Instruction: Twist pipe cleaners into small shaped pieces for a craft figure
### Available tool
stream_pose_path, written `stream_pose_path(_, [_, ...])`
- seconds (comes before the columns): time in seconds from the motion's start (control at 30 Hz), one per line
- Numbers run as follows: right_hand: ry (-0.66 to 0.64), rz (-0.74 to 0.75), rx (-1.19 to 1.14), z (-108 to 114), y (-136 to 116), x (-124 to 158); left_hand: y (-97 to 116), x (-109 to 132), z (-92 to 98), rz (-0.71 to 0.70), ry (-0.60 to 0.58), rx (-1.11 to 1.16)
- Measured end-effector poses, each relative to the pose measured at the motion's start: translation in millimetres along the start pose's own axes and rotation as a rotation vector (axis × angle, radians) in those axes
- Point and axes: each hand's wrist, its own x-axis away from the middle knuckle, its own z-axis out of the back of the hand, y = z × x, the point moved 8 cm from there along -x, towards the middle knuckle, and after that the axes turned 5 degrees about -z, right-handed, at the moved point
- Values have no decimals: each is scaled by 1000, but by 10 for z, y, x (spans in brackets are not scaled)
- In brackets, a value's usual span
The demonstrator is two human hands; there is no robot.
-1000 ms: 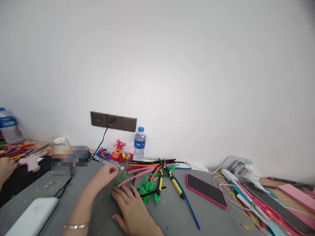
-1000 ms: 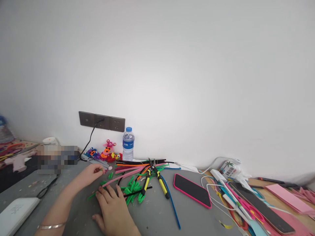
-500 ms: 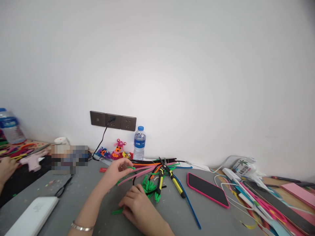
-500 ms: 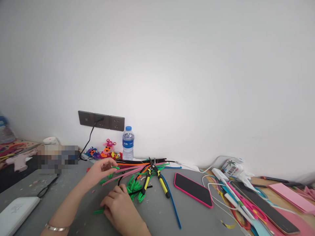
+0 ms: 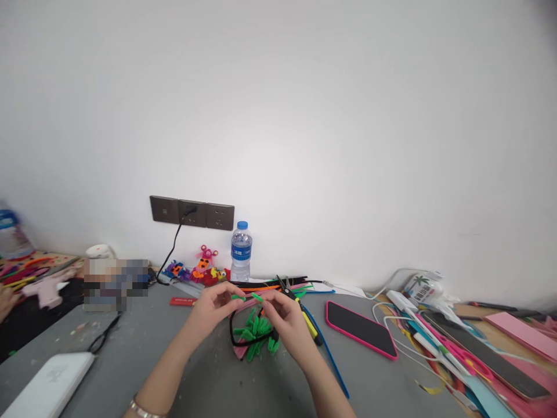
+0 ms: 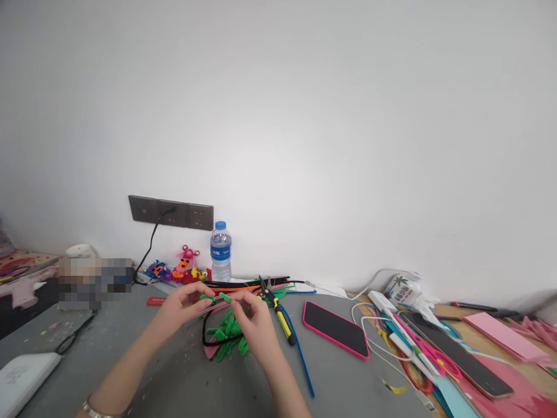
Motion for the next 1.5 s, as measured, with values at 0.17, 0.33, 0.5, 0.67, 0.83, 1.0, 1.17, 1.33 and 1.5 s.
stream_pose_path(0.17, [23,-27,-13,20,86,-42,-48,-11,-105,-5,-42,42])
stream_pose_path(0.33, [-11,-21,-65,-63,126,-35,-63,-14,-171,-24,-63,11])
stream_pose_path(0.5, [-7,-23,-58,-67,96,-26,-18,-10,-181,-35,-51,-4])
stream_pose_path(0.67, [-1,4,-13,-77,18,-13,-13,-4,-170,-20,-47,1])
stream_pose_path(0.83, [7,9,-3,-72,25,-11,-38,1,-136,9,1,0])
stream_pose_path(1.0, [4,4,-16,-74,45,-21,-17,8,-135,-10,10,47])
stream_pose_path(1.17, [-8,13,-18,-91,42,-18,-47,2,-136,4,12,73])
stream_pose_path(1.33, [-29,26,-36,-114,25,-9,-36,-5,-122,2,43,72])
stream_pose_path(1.5, [-28,29,-24,-109,0,-7,-14,4,-111,3,64,81])
